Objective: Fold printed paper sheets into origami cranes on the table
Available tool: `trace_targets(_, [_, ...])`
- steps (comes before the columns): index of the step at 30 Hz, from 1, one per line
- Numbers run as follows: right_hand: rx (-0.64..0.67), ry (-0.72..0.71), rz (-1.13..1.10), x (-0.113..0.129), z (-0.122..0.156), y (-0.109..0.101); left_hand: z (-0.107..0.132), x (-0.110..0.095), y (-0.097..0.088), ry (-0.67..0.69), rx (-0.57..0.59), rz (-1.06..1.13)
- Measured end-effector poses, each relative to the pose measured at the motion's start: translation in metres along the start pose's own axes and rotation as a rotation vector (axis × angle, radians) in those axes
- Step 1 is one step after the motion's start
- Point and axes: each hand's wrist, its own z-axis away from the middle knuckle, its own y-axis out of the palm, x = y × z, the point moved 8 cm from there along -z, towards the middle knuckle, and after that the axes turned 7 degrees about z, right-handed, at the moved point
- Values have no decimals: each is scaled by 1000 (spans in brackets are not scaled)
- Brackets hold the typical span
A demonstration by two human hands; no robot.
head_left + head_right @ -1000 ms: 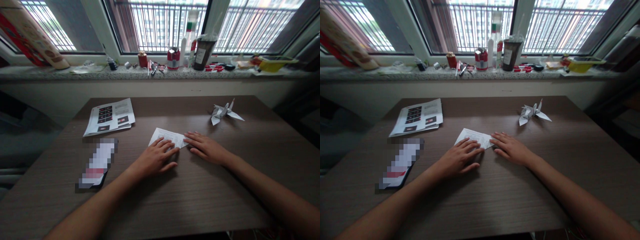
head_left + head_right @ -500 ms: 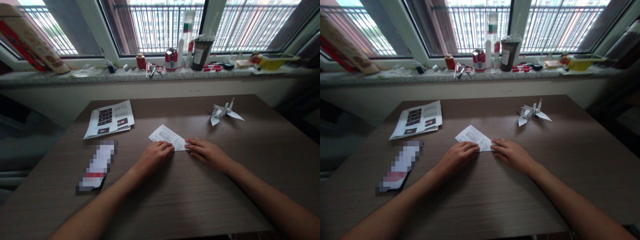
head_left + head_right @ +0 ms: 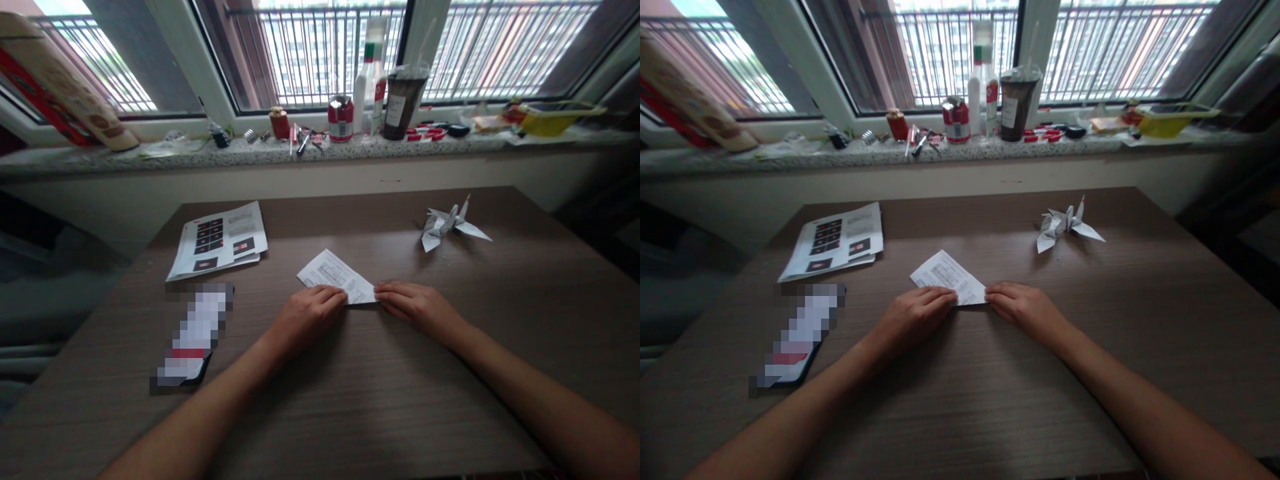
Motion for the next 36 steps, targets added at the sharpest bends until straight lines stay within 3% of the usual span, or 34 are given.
trace_targets(10, [-99,16,-127,11,2,-10,2,-4,-8,-15,-12,-133])
trace_targets(14, [-143,95,-237,2,2,-13,4,-2,-13,-15,-81,-87])
trace_targets(18, [-143,212,-279,-17,3,-9,6,-3,-25,-21,-201,88])
trace_targets(21, [-139,236,-285,-24,2,-7,6,-3,-40,-70,-331,305])
trace_targets(25, [-143,260,-312,-27,-2,-8,6,-2,-52,-127,-404,527])
trace_targets(31, [-220,334,-366,-30,-2,-18,10,11,-48,-327,-439,833])
trace_targets(36, [-235,523,-536,-36,3,-18,12,17,-42,-503,-497,962])
